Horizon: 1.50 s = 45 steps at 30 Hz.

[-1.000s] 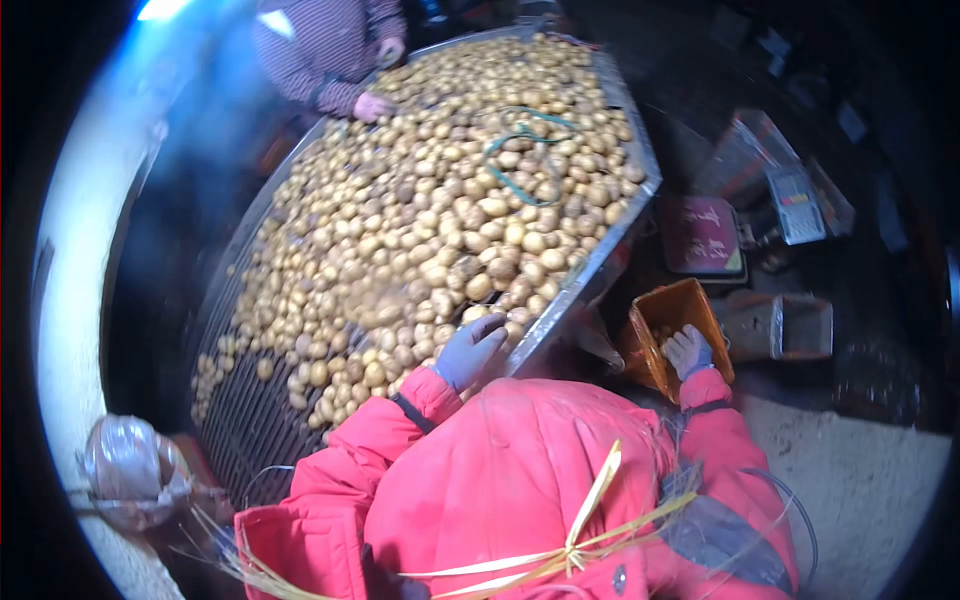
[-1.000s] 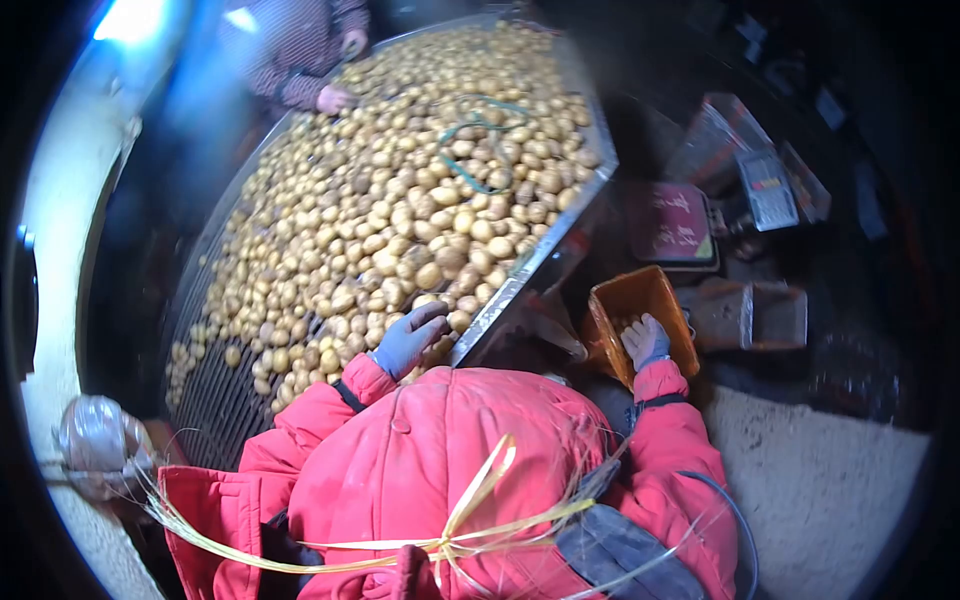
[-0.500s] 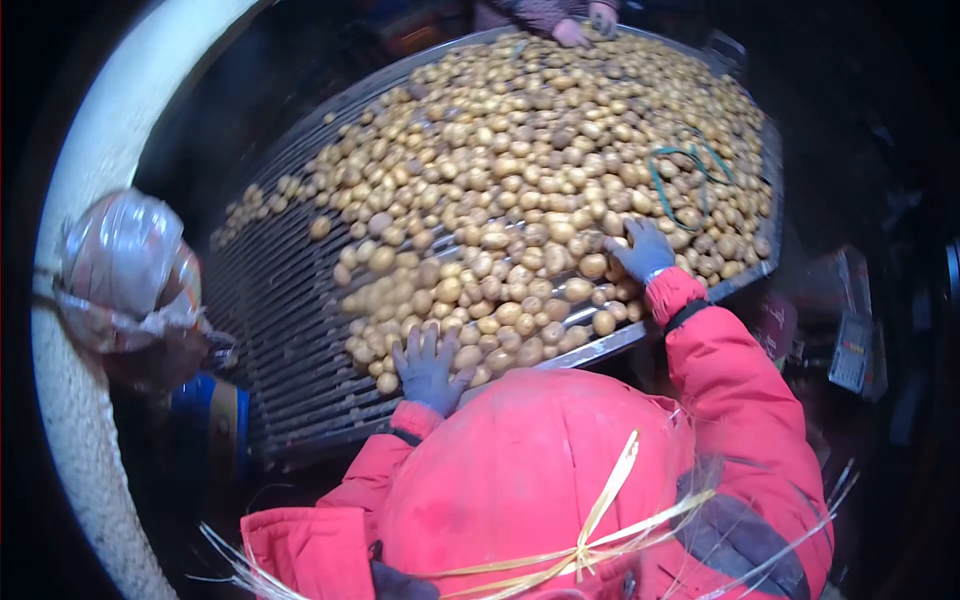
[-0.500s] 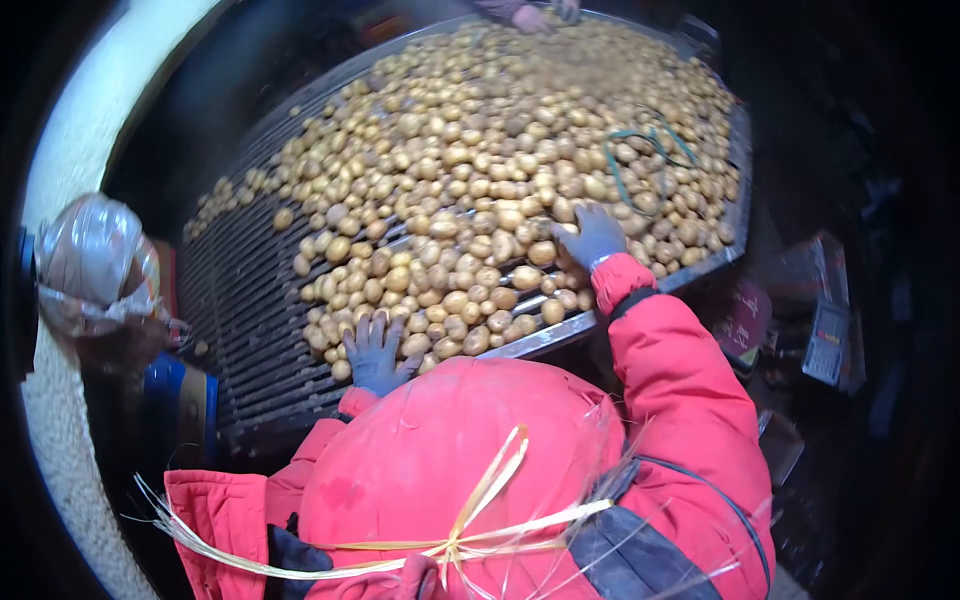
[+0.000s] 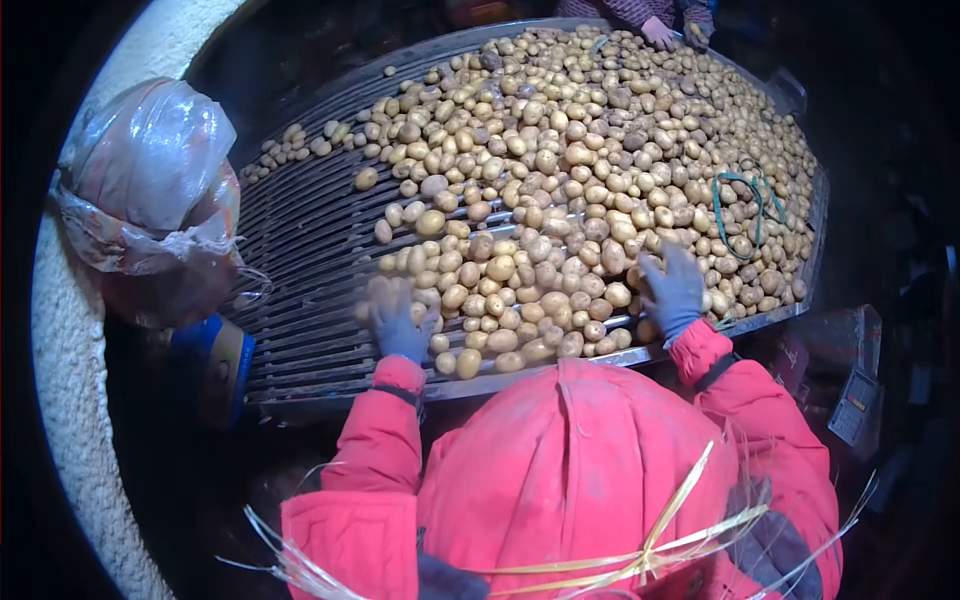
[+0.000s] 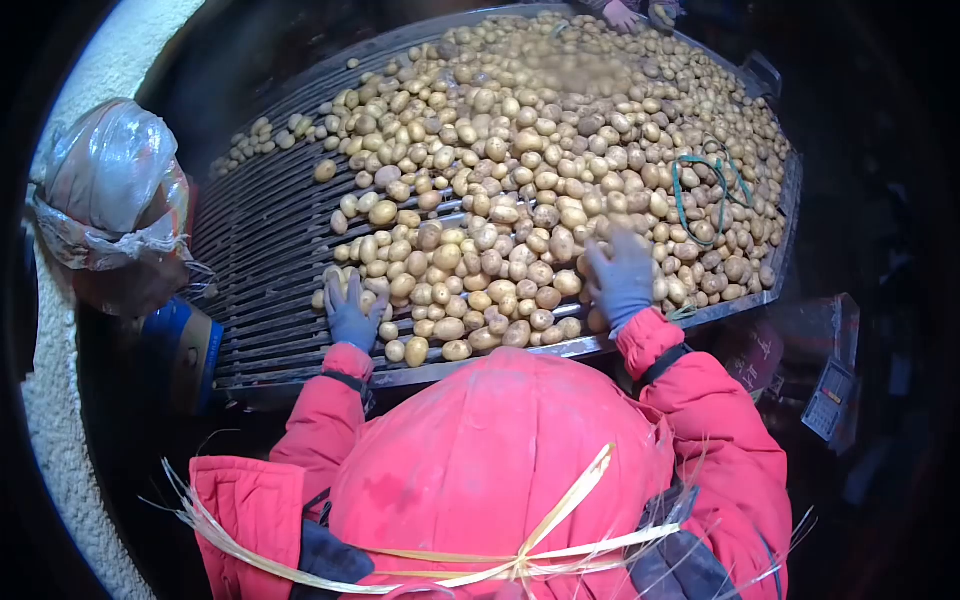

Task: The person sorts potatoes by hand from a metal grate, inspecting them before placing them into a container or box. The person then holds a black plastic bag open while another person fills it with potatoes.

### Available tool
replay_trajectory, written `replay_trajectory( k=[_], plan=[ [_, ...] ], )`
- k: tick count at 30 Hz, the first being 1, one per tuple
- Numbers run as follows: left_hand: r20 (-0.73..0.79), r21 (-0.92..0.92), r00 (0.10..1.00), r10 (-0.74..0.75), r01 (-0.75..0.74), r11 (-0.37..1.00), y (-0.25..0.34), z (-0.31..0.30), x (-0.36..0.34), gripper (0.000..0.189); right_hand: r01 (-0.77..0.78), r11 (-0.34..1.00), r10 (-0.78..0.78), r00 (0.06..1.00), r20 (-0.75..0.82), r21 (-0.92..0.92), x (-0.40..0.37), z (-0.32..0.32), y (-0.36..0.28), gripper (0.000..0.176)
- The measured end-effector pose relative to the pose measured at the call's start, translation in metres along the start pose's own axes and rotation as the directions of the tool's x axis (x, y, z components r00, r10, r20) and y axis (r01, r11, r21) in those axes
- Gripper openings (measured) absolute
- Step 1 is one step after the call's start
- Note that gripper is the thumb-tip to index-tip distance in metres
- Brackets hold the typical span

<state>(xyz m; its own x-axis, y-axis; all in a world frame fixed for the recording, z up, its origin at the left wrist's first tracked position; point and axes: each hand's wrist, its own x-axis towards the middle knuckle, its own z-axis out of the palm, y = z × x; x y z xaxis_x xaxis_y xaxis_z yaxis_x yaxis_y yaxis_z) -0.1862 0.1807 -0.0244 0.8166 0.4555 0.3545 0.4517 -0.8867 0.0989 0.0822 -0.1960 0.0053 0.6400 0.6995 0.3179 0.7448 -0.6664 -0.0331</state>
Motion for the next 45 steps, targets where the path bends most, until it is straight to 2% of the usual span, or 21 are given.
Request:
replay_trajectory(
  k=[2, 3, 7, 9, 10, 12, 13, 14, 15, 16, 20, 22, 25, 27, 30, 34, 36, 37, 40, 41, 45],
  plan=[
    [-0.007, -0.031, 0.997, -0.077, 0.077, 0.997, -0.009, -0.005, 0.009, 0.063, 0.053, 0.938, -0.111, 0.982, 0.152, 0.343, -0.013, 0.023, -0.018, 0.047],
    [0.034, -0.11, 0.992, -0.12, 0.123, 0.986, -0.013, -0.006, 0.014, 0.065, 0.063, 0.932, -0.122, 0.982, 0.144, 0.357, -0.017, 0.026, -0.027, 0.047],
    [0.158, -0.026, 0.974, -0.163, 0.169, 0.985, -0.033, -0.001, 0.016, 0.071, 0.007, 0.982, -0.049, 0.975, 0.218, 0.191, -0.008, 0.026, -0.05, 0.049],
    [0.234, -0.08, 0.962, -0.14, 0.162, 0.984, -0.023, -0.016, 0.012, 0.067, -0.13, 0.963, -0.022, 0.834, 0.552, 0.235, 0.011, 0.003, -0.041, 0.055],
    [0.23, -0.08, 0.964, -0.137, 0.159, 0.984, -0.012, -0.027, 0.008, 0.067, -0.133, 0.959, -0.049, 0.791, 0.61, 0.249, 0.014, 0.003, -0.035, 0.063],
    [0.454, -0.017, 0.889, -0.067, 0.084, 0.996, 0.006, -0.055, -0.006, 0.061, -0.144, 0.952, -0.038, 0.819, 0.573, 0.269, 0.018, 0.004, -0.038, 0.066],
    [0.451, -0.015, 0.89, -0.071, 0.087, 0.996, 0.007, -0.064, -0.007, 0.061, -0.155, 0.944, -0.028, 0.842, 0.538, 0.291, 0.02, 0.006, -0.04, 0.069],
    [0.526, -0.099, 0.848, 0.062, -0.011, 0.995, 0.006, -0.072, -0.008, 0.057, -0.126, 0.956, -0.041, 0.836, 0.547, 0.265, 0.02, 0.024, -0.044, 0.075],
    [0.586, -0.189, 0.787, 0.194, -0.1, 0.977, 0.004, -0.077, -0.012, 0.053, 0.003, 0.971, -0.103, 0.906, 0.41, 0.237, 0.017, 0.028, -0.055, 0.072],
    [0.526, -0.239, 0.803, 0.28, -0.177, 0.955, 0.001, -0.08, -0.017, 0.043, 0.018, 0.979, -0.104, 0.899, 0.425, 0.203, 0.016, 0.031, -0.063, 0.069],
    [0.705, -0.202, 0.691, 0.158, -0.018, 0.979, -0.013, -0.085, 0.016, 0.035, 0.062, 0.969, -0.171, 0.865, 0.472, 0.239, 0.021, 0.006, -0.079, 0.059],
    [0.505, -0.128, 0.863, 0.028, 0.043, 0.991, -0.019, -0.081, 0.032, 0.038, 0.087, 0.972, -0.179, 0.88, 0.439, 0.22, 0.015, 0.005, -0.082, 0.058],
    [0.343, -0.14, 0.939, -0.03, 0.083, 0.987, -0.003, -0.061, 0.038, 0.042, 0.122, 0.973, -0.188, 0.913, 0.363, 0.195, 0.004, 0.01, -0.085, 0.058],
    [0.531, -0.108, 0.824, 0.2, -0.169, 0.98, 0.006, -0.04, 0.045, 0.044, 0.113, 0.97, -0.177, 0.936, 0.306, 0.217, 0.003, 0.013, -0.086, 0.06],
    [0.504, 0.008, 0.838, 0.209, -0.247, 0.969, 0.007, -0.014, 0.055, 0.046, 0.096, 0.966, -0.169, 0.939, 0.301, 0.242, 0.003, 0.013, -0.085, 0.061],
    [0.395, -0.078, 0.873, 0.287, -0.279, 0.957, -0.002, -0.022, 0.07, 0.041, 0.042, 0.967, -0.124, 0.938, 0.322, 0.25, 0.003, 0.014, -0.083, 0.058],
    [0.738, 0.025, 0.646, 0.192, -0.311, 0.95, 0.01, -0.043, 0.082, 0.037, 0.008, 0.966, -0.097, 0.938, 0.332, 0.259, 0.003, 0.016, -0.078, 0.057],
    [0.738, 0.022, 0.645, 0.199, -0.317, 0.948, 0.009, -0.043, 0.084, 0.037, 0.02, 0.962, -0.107, 0.946, 0.306, 0.274, 0.0, 0.016, -0.077, 0.057],
    [0.863, -0.052, 0.5, 0.07, -0.049, 0.997, -0.001, -0.043, 0.078, 0.044, 0.029, 0.946, -0.114, 0.962, 0.247, 0.323, -0.005, 0.024, -0.07, 0.054],
    [0.864, -0.054, 0.498, 0.072, -0.051, 0.997, -0.003, -0.042, 0.074, 0.044, 0.028, 0.934, -0.11, 0.971, 0.211, 0.356, -0.007, 0.028, -0.068, 0.053],
    [0.763, -0.233, 0.643, 0.068, 0.174, 0.957, -0.006, -0.042, 0.052, 0.048, -0.071, 0.892, -0.063, 0.958, 0.278, 0.447, 0.005, 0.0, -0.08, 0.05]
  ],
)
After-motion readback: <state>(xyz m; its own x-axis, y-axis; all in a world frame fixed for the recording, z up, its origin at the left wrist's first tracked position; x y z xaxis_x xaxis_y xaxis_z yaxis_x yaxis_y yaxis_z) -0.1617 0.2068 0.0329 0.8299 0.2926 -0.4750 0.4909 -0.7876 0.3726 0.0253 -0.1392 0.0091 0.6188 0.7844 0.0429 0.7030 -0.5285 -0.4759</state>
